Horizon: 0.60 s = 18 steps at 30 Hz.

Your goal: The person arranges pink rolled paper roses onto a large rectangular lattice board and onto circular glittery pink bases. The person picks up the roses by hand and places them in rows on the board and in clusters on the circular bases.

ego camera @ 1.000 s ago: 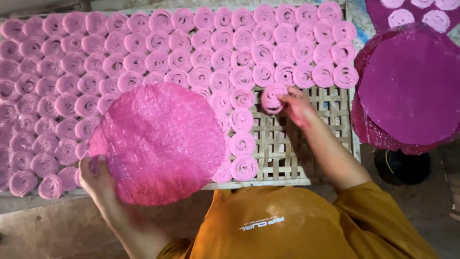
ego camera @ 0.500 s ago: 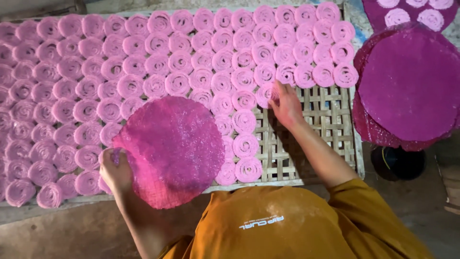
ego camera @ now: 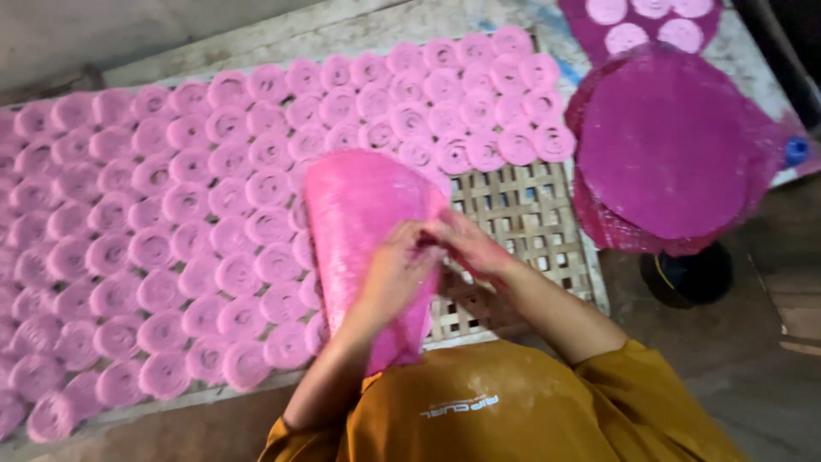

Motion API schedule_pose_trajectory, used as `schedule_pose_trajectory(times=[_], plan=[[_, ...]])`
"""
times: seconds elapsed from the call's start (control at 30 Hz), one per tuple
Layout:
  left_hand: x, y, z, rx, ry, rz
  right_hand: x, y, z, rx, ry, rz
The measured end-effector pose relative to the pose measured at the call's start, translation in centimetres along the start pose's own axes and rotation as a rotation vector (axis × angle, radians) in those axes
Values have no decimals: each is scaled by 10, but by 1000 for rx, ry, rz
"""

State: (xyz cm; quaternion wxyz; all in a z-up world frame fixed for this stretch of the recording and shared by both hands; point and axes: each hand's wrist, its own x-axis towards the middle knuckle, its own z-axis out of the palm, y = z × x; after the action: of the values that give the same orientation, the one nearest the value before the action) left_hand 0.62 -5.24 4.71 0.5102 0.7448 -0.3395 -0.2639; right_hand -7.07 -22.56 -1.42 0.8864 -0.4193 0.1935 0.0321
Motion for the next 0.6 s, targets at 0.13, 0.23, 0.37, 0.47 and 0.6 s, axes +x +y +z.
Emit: schedule_pose_trajectory(times=[0.13,0.23,0.37,0.47,0.6], plan=[[13,21,60,29,-109,264,-29,-59,-98,-380,572,-110],[13,22,67,-37,-81,150,-49,-113,-212,-177,672,-481],[7,14,75,0,10,114,-96,-169,-354,-224,869,-522],[-7,0,82,8,109,25,-119,-178,-429,-181,809,-612],[-35,-11,74,47,249,-51,-137,-174,-482,-408,1196,-418]])
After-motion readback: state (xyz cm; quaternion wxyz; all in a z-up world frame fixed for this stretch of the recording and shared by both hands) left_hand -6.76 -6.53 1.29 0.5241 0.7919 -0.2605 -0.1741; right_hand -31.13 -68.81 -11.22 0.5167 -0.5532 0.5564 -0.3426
